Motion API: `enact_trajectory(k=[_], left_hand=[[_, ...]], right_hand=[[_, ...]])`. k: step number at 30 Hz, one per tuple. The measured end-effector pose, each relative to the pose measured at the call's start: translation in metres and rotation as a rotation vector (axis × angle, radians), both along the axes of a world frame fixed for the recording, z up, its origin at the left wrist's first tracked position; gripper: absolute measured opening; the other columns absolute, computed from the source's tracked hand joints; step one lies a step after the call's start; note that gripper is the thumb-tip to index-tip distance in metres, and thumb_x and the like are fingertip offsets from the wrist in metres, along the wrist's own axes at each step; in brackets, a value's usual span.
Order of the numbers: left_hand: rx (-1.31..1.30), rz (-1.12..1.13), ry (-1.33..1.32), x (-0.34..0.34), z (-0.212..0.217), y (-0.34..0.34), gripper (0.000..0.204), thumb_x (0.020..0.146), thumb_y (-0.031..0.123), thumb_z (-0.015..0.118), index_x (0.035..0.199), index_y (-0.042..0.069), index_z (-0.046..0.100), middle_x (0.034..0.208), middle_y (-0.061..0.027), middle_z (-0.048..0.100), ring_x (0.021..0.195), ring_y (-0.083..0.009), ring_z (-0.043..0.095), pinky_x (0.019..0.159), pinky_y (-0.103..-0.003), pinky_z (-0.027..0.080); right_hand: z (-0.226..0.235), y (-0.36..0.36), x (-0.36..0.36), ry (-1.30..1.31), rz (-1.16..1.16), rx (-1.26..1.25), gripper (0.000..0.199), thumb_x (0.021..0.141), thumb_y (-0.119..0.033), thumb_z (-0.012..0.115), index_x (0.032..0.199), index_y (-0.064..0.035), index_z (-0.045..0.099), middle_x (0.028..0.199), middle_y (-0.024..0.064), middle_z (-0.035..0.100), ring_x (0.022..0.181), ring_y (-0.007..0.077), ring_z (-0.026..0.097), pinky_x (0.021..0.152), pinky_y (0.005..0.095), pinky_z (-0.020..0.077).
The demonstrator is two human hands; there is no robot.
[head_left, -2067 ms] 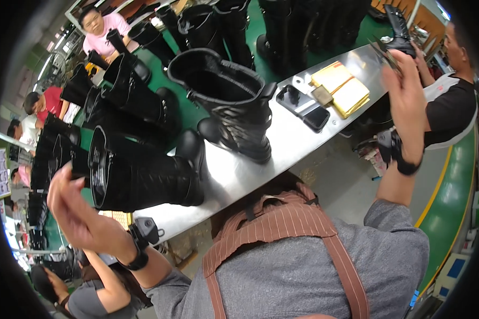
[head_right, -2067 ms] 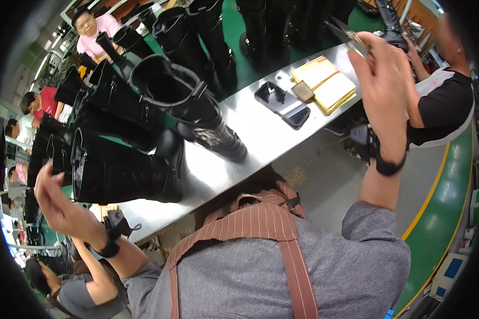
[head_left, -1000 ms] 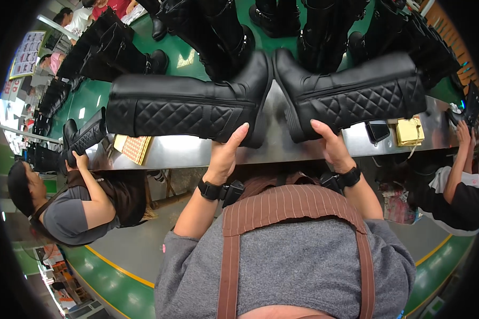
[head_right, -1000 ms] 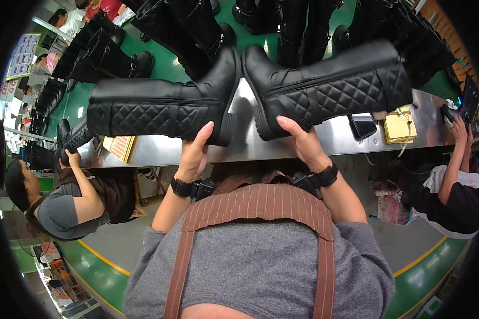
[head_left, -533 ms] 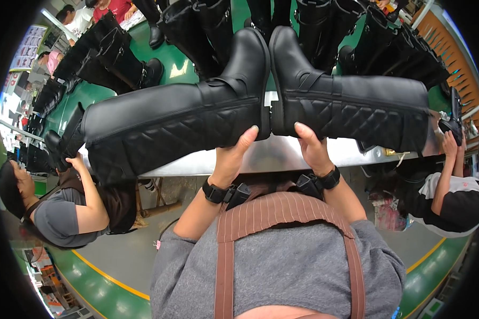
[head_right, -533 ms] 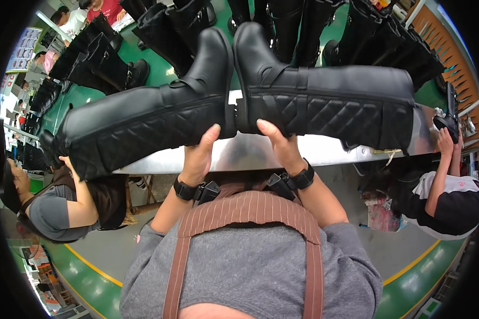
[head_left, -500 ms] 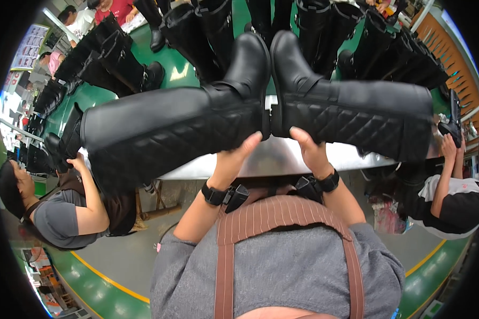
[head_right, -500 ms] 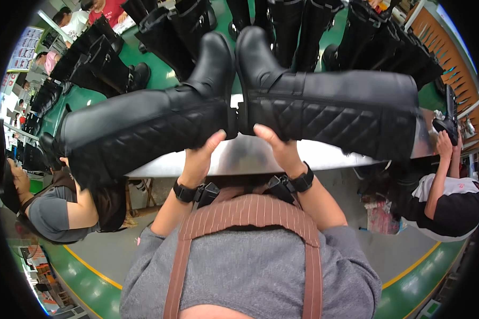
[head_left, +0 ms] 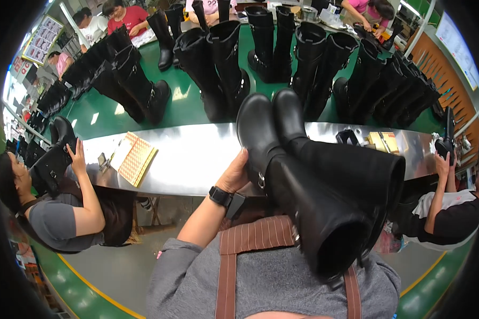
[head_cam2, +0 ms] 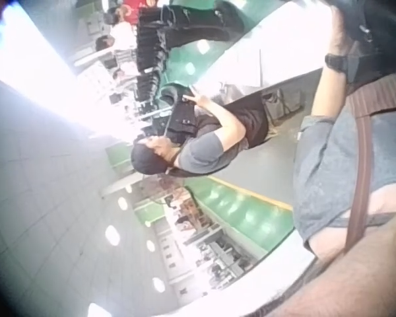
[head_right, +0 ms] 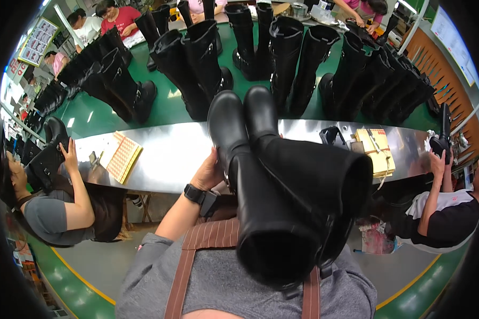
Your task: Inspecting and zipping black leather boots on a manufacturing line.
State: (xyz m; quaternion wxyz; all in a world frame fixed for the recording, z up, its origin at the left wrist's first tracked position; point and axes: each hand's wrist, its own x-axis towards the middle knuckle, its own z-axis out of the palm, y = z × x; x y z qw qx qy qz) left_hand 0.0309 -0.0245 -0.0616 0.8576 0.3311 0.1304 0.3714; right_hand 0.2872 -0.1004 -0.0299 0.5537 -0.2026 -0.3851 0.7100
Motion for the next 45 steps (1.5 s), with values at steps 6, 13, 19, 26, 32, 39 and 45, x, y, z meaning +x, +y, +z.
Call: enact_trajectory(k=[6,13,19,26,32,39,45], left_hand=[[-0.143,-0.192,-0.446,-0.01,0.031,-0.004,0.055,0.108,0.042,0.038,0.142,0.0,0.047,0.139,-0.0171,0.056,0.127,-0.0292,0.055,0.115,-0.046,0.038],[-0.089,0.072,-0.221,-0.025,0.061,-0.028,0.064,0.104,0.048,0.045,0.151,0.008,0.034,0.152,-0.0114,0.045,0.138,-0.0286,0.046,0.116,-0.046,0.036],[-0.169,0.26,-0.117,-0.02,0.072,-0.043,0.067,0.099,0.054,0.051,0.15,0.012,0.035,0.151,-0.0083,0.046,0.138,-0.0254,0.046,0.114,-0.044,0.037],[-0.159,0.289,-0.128,-0.022,0.062,-0.048,0.068,0.1,0.053,0.051,0.151,0.012,0.034,0.151,-0.0083,0.046,0.138,-0.0254,0.046,0.115,-0.044,0.036],[-0.164,0.277,-0.174,-0.02,0.051,-0.045,0.066,0.103,0.049,0.045,0.155,0.012,0.028,0.156,-0.0094,0.04,0.143,-0.0266,0.038,0.121,-0.044,0.027],[-0.108,0.262,-0.149,-0.02,0.039,-0.038,0.071,0.1,0.051,0.05,0.156,0.013,0.027,0.158,-0.0077,0.038,0.146,-0.0265,0.035,0.121,-0.046,0.024],[-0.135,0.297,-0.155,-0.02,0.026,-0.034,0.071,0.098,0.051,0.055,0.154,0.015,0.031,0.154,-0.0064,0.042,0.142,-0.0261,0.04,0.119,-0.047,0.029]], right_hand=[[0.005,0.006,0.0,0.49,0.329,-0.007,0.046,0.104,-0.025,0.049,0.142,0.0,0.046,0.143,0.0173,0.051,0.134,0.0285,0.049,0.113,0.0463,0.0403],[0.027,-0.018,-0.023,0.571,-0.002,-0.224,0.051,0.103,-0.04,0.053,0.142,-0.0073,0.05,0.144,0.0156,0.053,0.134,0.0313,0.05,0.118,0.0483,0.0361],[0.046,-0.027,-0.034,0.512,-0.162,-0.268,0.051,0.103,-0.04,0.051,0.144,-0.0105,0.046,0.146,0.0118,0.052,0.134,0.028,0.051,0.114,0.0458,0.0412],[0.053,-0.033,-0.045,0.303,-0.335,-0.3,0.053,0.103,-0.042,0.052,0.142,-0.0061,0.045,0.141,0.0112,0.054,0.128,0.0255,0.055,0.108,0.0405,0.0458],[0.047,-0.029,-0.043,0.228,-0.311,-0.249,0.054,0.107,-0.04,0.044,0.147,-0.0052,0.04,0.148,0.0115,0.049,0.134,0.0245,0.05,0.11,0.041,0.0441],[0.035,-0.022,-0.036,0.143,-0.267,-0.185,0.059,0.104,-0.042,0.05,0.149,-0.0062,0.037,0.149,0.0122,0.047,0.134,0.0282,0.05,0.109,0.0463,0.0441],[0.032,-0.023,-0.036,0.146,-0.308,-0.182,0.06,0.103,-0.042,0.052,0.148,-0.0051,0.037,0.148,0.0137,0.048,0.133,0.0288,0.051,0.109,0.046,0.0452]])
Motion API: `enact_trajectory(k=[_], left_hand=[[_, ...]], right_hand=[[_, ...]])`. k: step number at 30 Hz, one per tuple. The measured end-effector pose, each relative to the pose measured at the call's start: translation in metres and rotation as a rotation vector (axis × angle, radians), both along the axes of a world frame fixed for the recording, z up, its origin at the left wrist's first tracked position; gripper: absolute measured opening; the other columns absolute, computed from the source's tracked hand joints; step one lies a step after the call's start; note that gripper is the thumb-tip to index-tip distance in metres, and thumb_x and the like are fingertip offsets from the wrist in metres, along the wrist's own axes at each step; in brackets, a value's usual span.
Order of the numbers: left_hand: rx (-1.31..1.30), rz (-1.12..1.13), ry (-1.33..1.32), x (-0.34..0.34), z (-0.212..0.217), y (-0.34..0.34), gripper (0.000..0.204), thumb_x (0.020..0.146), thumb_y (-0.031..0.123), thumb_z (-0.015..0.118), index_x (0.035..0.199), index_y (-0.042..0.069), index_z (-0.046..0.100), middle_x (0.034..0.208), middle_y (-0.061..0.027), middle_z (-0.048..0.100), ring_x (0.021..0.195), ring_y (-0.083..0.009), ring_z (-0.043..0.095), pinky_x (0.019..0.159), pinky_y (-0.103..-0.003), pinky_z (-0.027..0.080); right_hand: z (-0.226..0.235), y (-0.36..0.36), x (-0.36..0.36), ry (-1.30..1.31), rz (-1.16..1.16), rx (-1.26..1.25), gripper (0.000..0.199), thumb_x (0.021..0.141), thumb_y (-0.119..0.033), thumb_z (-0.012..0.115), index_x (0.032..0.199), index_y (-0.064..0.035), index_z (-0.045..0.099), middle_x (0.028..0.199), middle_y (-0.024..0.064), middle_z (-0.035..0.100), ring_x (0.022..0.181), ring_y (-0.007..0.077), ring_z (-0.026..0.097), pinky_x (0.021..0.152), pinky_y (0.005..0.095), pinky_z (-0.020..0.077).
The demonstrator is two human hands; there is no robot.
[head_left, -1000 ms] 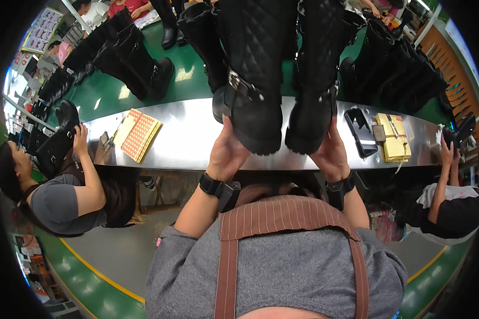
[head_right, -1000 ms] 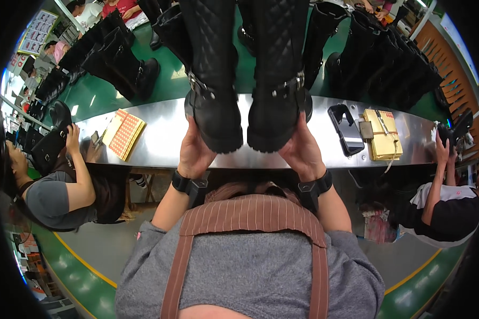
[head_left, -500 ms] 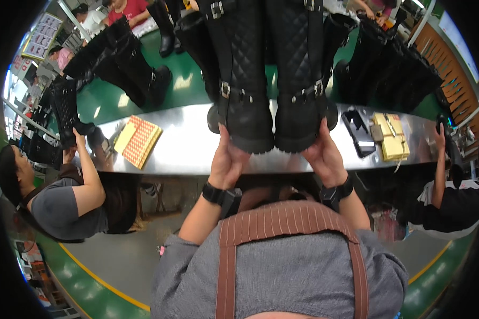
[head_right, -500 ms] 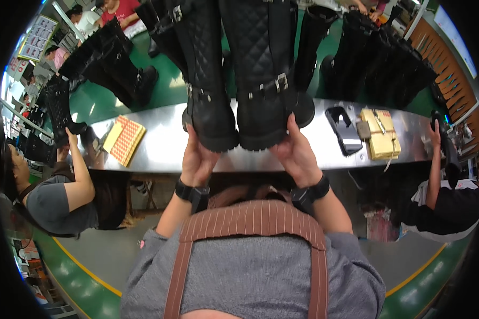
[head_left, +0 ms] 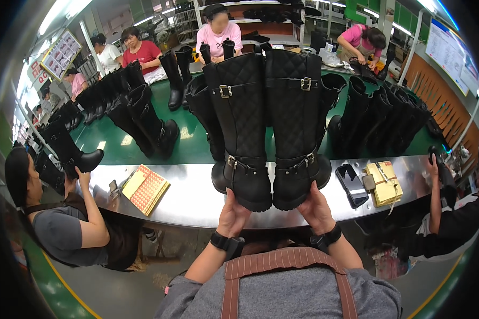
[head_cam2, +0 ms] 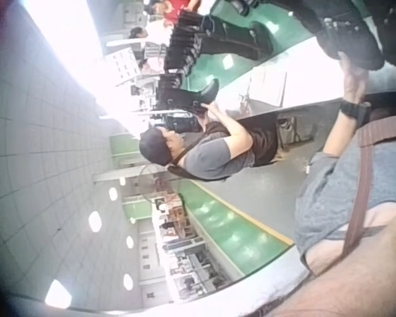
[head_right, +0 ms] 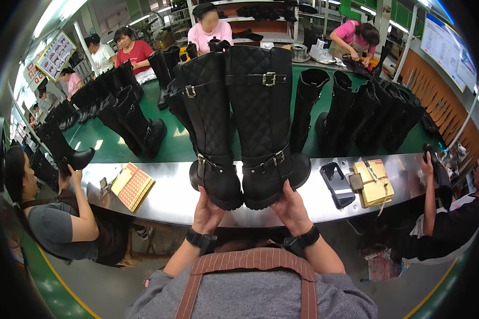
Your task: Inspecting and zipping black leather boots on a manufacturing line.
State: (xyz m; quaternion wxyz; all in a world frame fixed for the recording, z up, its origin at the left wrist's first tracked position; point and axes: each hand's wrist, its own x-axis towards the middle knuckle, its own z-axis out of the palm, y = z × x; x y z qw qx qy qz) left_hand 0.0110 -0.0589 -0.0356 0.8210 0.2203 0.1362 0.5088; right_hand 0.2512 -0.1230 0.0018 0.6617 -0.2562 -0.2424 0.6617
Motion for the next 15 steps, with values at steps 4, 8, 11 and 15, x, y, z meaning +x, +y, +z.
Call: enact_trajectory(k=[4,8,11,15], left_hand=[[-0.01,-0.003,-0.02,0.002,-0.002,0.0,0.071,0.098,0.051,0.056,0.154,0.015,0.032,0.154,-0.0059,0.043,0.142,-0.0264,0.04,0.119,-0.047,0.029],[-0.031,0.025,-0.014,0.002,-0.003,0.0,0.071,0.097,0.051,0.057,0.153,0.015,0.033,0.154,-0.0062,0.042,0.143,-0.0268,0.039,0.119,-0.047,0.028],[0.002,-0.014,-0.001,0.0,-0.004,0.001,0.072,0.097,0.053,0.055,0.154,0.014,0.031,0.155,-0.0066,0.042,0.143,-0.0273,0.039,0.119,-0.048,0.028],[0.03,-0.116,0.044,-0.001,-0.003,0.004,0.076,0.097,0.06,0.05,0.153,0.011,0.035,0.153,-0.0104,0.043,0.142,-0.0302,0.041,0.12,-0.049,0.028]], right_hand=[[-0.005,0.0,-0.001,0.014,-0.031,-0.019,0.059,0.104,-0.04,0.051,0.148,-0.0045,0.036,0.148,0.0141,0.047,0.135,0.0292,0.049,0.111,0.046,0.0429],[-0.007,0.0,-0.003,0.042,-0.047,-0.047,0.059,0.104,-0.04,0.049,0.149,-0.0042,0.036,0.149,0.0143,0.046,0.136,0.0295,0.048,0.112,0.0468,0.0412],[-0.007,0.0,0.0,0.02,-0.009,-0.074,0.058,0.105,-0.04,0.049,0.148,-0.0034,0.036,0.148,0.0139,0.048,0.136,0.0295,0.048,0.112,0.0464,0.0414],[-0.015,0.0,0.01,0.029,0.12,0.019,0.055,0.105,-0.037,0.049,0.146,-0.0013,0.04,0.145,0.0132,0.051,0.132,0.0286,0.051,0.108,0.0449,0.0436]])
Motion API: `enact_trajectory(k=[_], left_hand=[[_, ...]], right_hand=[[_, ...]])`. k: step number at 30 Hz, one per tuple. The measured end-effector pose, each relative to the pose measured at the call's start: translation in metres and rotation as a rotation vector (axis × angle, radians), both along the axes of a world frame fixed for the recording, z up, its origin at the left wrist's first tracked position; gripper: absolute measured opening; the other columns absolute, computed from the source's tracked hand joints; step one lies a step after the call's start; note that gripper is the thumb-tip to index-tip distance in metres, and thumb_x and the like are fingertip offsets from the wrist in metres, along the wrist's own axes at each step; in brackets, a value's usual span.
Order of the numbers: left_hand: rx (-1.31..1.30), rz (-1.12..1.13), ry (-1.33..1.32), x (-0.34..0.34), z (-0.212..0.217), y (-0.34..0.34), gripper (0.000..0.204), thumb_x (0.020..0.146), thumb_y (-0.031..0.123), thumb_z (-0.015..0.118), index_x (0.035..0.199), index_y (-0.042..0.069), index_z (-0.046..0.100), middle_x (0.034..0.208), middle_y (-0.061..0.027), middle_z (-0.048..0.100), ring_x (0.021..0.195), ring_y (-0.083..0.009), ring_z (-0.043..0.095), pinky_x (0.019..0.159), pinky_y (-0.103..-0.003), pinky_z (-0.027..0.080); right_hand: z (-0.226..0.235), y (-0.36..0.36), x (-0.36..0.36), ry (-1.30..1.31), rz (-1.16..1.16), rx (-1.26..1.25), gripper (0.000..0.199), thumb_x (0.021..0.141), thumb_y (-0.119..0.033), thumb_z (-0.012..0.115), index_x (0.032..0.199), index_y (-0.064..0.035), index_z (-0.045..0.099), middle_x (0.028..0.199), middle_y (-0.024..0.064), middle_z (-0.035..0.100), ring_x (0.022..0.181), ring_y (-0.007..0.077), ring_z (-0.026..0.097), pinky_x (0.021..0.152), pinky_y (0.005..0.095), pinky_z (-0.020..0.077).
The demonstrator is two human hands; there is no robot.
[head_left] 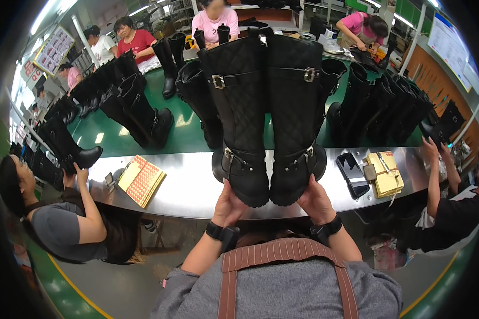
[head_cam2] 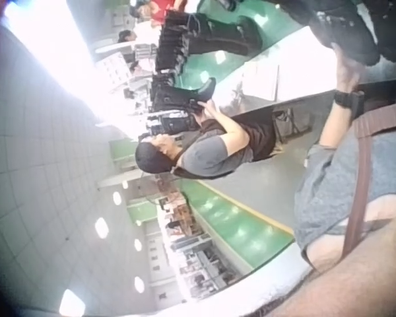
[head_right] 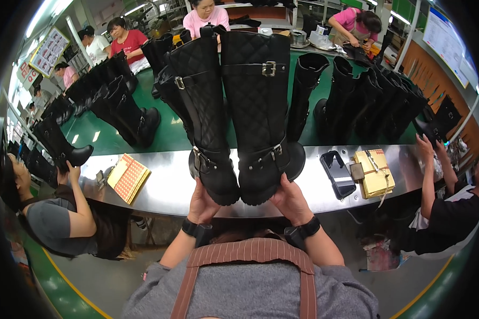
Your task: Inspecting and zipping black leather boots on a manufacturing line.
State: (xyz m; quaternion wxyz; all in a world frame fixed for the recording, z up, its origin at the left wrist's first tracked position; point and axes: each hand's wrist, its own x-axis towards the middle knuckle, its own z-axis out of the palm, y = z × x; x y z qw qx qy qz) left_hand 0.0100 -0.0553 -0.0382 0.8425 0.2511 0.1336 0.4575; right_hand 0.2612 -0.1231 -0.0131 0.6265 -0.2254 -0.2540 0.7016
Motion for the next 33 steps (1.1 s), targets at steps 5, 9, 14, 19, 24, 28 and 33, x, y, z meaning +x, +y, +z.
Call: enact_trajectory(k=[5,9,14,19,24,28,33], left_hand=[[-0.031,-0.163,-0.272,0.018,-0.002,0.0,0.071,0.097,0.058,0.051,0.146,0.007,0.046,0.145,-0.0139,0.053,0.13,-0.0286,0.054,0.114,-0.044,0.04],[0.011,0.074,0.041,0.022,-0.009,0.003,0.065,0.098,0.051,0.049,0.144,0.005,0.048,0.141,-0.0177,0.055,0.128,-0.0297,0.056,0.114,-0.046,0.04],[-0.329,-0.44,-0.448,0.017,-0.019,0.012,0.052,0.1,0.039,0.047,0.136,0.003,0.056,0.129,-0.0172,0.065,0.114,-0.029,0.066,0.104,-0.046,0.051],[-0.333,-0.543,-0.355,0.019,-0.019,0.008,0.054,0.098,0.036,0.052,0.136,-0.002,0.053,0.126,-0.0196,0.066,0.107,-0.0279,0.07,0.094,-0.042,0.059],[-0.379,-0.573,-0.258,0.012,-0.016,0.0,0.053,0.098,0.035,0.053,0.135,-0.003,0.053,0.122,-0.0196,0.067,0.104,-0.0271,0.071,0.091,-0.04,0.061],[-0.387,-0.523,-0.234,0.007,-0.018,0.004,0.05,0.097,0.033,0.055,0.13,-0.005,0.055,0.119,-0.0198,0.068,0.099,-0.0276,0.072,0.086,-0.039,0.063],[-0.363,-0.603,-0.274,0.006,-0.017,0.008,0.054,0.098,0.036,0.054,0.134,-0.004,0.052,0.12,-0.0195,0.068,0.101,-0.0275,0.072,0.086,-0.039,0.063]], right_hand=[[-0.031,0.005,0.003,-0.713,-0.018,-0.016,0.089,0.087,-0.021,0.072,0.156,-0.0028,0.02,0.149,0.0146,0.042,0.138,0.0288,0.041,0.11,0.0419,0.0392],[0.016,0.005,0.016,-1.39,-0.435,0.393,0.133,0.064,-0.029,0.092,0.159,-0.0028,0.003,0.16,0.0215,0.02,0.148,0.035,0.024,0.12,0.049,0.021],[0.193,-0.005,0.072,-1.532,-0.693,1.016,0.111,0.071,-0.026,0.089,0.156,-0.0011,0.021,0.159,0.0251,0.026,0.146,0.0402,0.032,0.12,0.0497,0.0228],[0.284,-0.007,0.063,-2.188,-0.038,1.097,0.087,0.068,-0.02,0.085,0.144,-0.0038,0.045,0.152,0.024,0.042,0.144,0.0432,0.036,0.118,0.0554,0.0261],[0.298,-0.004,0.026,-1.786,-0.052,1.284,0.087,0.063,-0.018,0.086,0.14,-0.0031,0.048,0.139,0.0245,0.052,0.131,0.0413,0.049,0.113,0.0605,0.0316],[0.311,-0.003,0.025,-1.763,-0.002,1.241,0.073,0.062,-0.017,0.084,0.13,-0.0061,0.061,0.104,0.0117,0.061,0.097,0.0307,0.06,0.101,0.0532,0.0449],[0.307,0.0,0.032,-1.865,0.144,1.243,0.067,0.051,-0.014,0.079,0.118,-0.0115,0.072,0.092,0.0042,0.068,0.081,0.0263,0.063,0.075,0.0345,0.0482]])
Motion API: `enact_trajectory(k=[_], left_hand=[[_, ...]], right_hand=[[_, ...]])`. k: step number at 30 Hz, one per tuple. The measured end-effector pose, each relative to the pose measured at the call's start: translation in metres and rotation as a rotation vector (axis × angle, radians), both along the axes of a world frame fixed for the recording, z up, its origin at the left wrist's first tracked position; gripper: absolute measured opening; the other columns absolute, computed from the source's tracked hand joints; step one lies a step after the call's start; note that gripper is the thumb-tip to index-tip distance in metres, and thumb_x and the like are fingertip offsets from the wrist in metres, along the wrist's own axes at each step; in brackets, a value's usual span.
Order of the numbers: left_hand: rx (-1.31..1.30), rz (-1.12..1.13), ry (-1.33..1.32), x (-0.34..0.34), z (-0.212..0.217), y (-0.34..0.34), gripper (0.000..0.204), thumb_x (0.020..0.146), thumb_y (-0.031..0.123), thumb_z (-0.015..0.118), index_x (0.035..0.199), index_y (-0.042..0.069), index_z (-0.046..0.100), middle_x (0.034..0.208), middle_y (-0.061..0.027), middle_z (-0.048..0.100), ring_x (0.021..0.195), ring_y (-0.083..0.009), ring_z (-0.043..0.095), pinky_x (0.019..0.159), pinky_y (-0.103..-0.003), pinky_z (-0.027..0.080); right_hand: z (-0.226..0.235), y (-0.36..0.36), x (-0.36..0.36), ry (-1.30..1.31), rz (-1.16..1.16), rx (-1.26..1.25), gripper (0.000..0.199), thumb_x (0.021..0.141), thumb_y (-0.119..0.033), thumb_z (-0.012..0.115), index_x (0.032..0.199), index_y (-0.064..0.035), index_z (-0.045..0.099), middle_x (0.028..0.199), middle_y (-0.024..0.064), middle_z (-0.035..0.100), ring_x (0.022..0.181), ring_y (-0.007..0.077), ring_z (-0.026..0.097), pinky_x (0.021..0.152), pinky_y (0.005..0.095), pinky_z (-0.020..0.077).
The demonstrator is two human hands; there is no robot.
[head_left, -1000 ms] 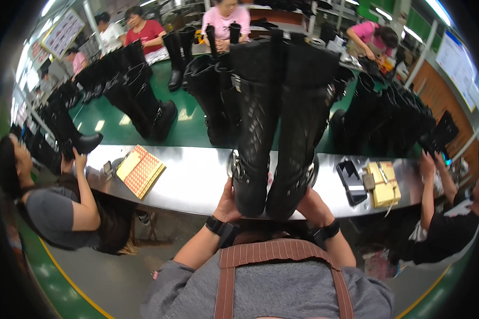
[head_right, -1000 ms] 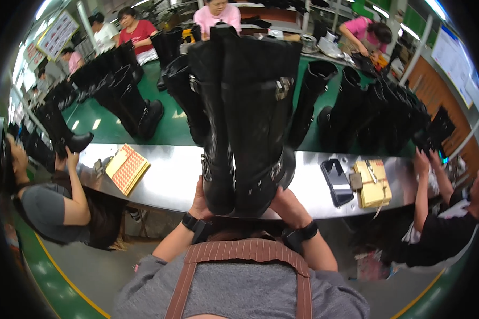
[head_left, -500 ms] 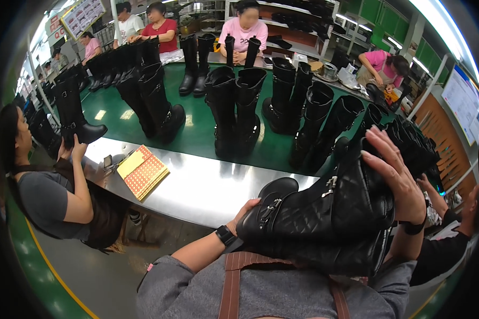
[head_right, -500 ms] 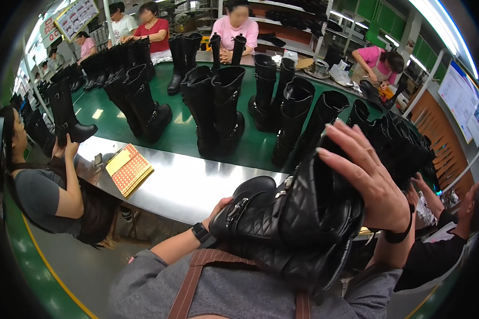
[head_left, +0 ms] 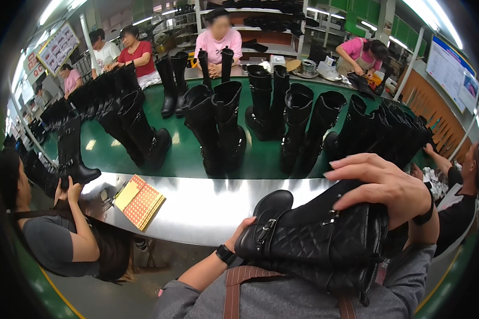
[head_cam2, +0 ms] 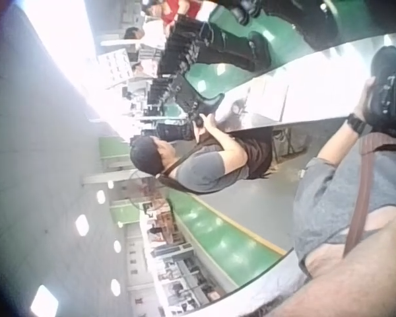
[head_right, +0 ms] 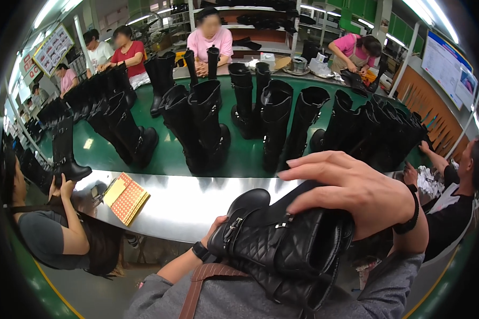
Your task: Inspecting and zipping black leather boots on a manufacturing line.
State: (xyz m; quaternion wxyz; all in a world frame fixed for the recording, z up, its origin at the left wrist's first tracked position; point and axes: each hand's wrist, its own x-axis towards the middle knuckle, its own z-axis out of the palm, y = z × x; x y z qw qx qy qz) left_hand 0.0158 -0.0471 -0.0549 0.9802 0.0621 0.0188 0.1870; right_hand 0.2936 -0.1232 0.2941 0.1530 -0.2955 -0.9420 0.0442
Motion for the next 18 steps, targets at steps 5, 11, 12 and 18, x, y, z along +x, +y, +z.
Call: enact_trajectory(k=[5,11,12,18], left_hand=[[-0.003,0.001,-0.093,0.016,0.013,-0.003,0.055,0.103,0.037,0.043,0.145,0.002,0.043,0.141,-0.0172,0.055,0.126,-0.0277,0.058,0.108,-0.045,0.049],[0.339,0.174,0.216,0.011,0.032,0.021,0.067,0.105,0.054,0.032,0.153,0.007,0.032,0.146,-0.0173,0.048,0.132,-0.0259,0.049,0.108,-0.041,0.042],[0.43,0.154,0.214,0.004,0.033,0.029,0.067,0.105,0.054,0.034,0.153,0.006,0.033,0.141,-0.0199,0.053,0.124,-0.0269,0.056,0.101,-0.04,0.049],[0.352,0.361,0.37,-0.037,0.019,0.089,0.054,0.105,0.042,0.04,0.144,0.005,0.044,0.117,-0.0172,0.065,0.098,-0.0246,0.066,0.078,-0.034,0.052]], right_hand=[[-0.008,0.015,-0.007,0.086,-0.135,-0.109,0.048,0.063,-0.006,0.084,0.11,-0.0082,0.073,0.092,0.0071,0.074,0.08,0.0288,0.07,0.074,0.0329,0.0532],[0.042,0.041,0.032,0.428,-0.749,0.147,0.044,0.077,-0.017,0.085,0.114,-0.0012,0.067,0.093,0.0049,0.071,0.091,0.0154,0.067,0.084,0.0298,0.052],[0.055,0.038,0.047,0.656,-0.909,0.196,0.048,0.084,-0.02,0.081,0.124,-0.0011,0.064,0.096,0.0065,0.072,0.094,0.0175,0.068,0.086,0.0313,0.0531],[0.146,0.072,0.122,0.893,-0.74,0.681,0.024,0.091,-0.015,0.073,0.108,0.0004,0.071,0.089,0.0014,0.071,0.076,0.0109,0.066,0.069,0.0236,0.052]])
